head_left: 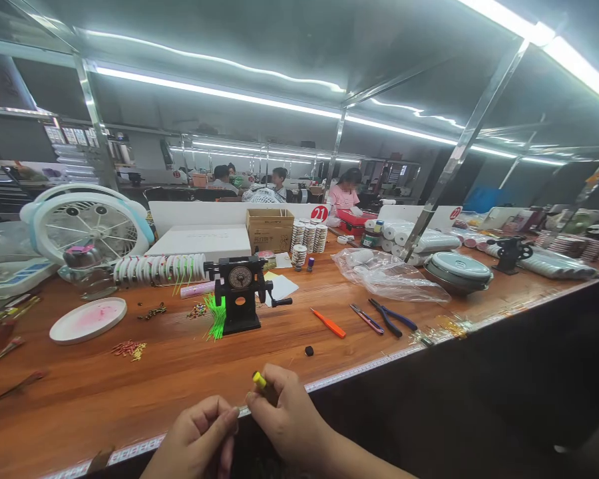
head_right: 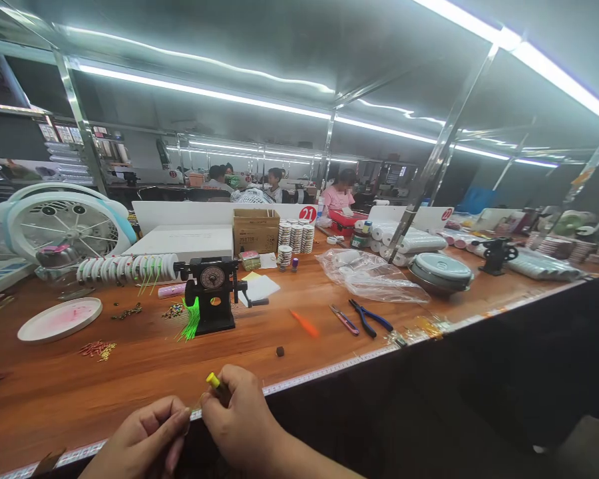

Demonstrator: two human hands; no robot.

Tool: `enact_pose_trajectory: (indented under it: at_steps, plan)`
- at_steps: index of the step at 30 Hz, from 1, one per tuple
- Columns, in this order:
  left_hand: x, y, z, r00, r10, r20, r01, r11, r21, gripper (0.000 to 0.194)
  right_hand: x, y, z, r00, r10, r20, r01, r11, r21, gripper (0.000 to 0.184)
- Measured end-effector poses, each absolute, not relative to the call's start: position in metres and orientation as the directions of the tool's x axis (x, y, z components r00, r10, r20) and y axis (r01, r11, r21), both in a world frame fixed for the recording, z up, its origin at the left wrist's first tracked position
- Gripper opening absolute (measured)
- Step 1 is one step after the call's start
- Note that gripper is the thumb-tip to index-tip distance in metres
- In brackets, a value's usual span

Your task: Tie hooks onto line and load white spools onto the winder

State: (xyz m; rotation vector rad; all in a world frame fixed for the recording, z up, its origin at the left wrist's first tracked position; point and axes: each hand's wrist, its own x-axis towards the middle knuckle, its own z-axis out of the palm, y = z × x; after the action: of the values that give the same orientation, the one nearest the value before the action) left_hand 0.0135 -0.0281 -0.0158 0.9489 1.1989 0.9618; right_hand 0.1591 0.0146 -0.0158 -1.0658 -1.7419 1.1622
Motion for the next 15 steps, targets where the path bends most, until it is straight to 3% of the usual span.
enact_pose_trajectory:
  at_steps: [3, 6, 11, 15]
  plan:
    - [0.006, -0.025, -0.019, 0.157, 0.936, -0.316, -0.336, 0.351, 0.874, 0.045, 0.161, 0.012, -0.008, -0.477, 0.876, 0.067, 0.11, 0.136, -0.985, 0.022]
    - [-0.001, -0.023, -0.018, 0.155, 0.939, -0.306, -0.388, 0.343, 0.856, 0.043, 0.162, 0.009, -0.002, -0.536, 0.843, 0.045, 0.026, 0.07, -0.997, 0.018]
    - [-0.007, -0.021, -0.011, 0.057, 0.977, -0.207, -0.012, 0.208, 0.978, 0.038, 0.16, 0.009, -0.004, -0.469, 0.881, 0.056, -0.071, 0.026, -0.997, 0.014]
    - [-0.006, -0.024, 0.002, -0.068, 0.992, -0.104, 0.189, 0.115, 0.975, 0.032, 0.156, 0.01, -0.007, -0.428, 0.901, 0.074, -0.103, 0.033, -0.994, 0.018]
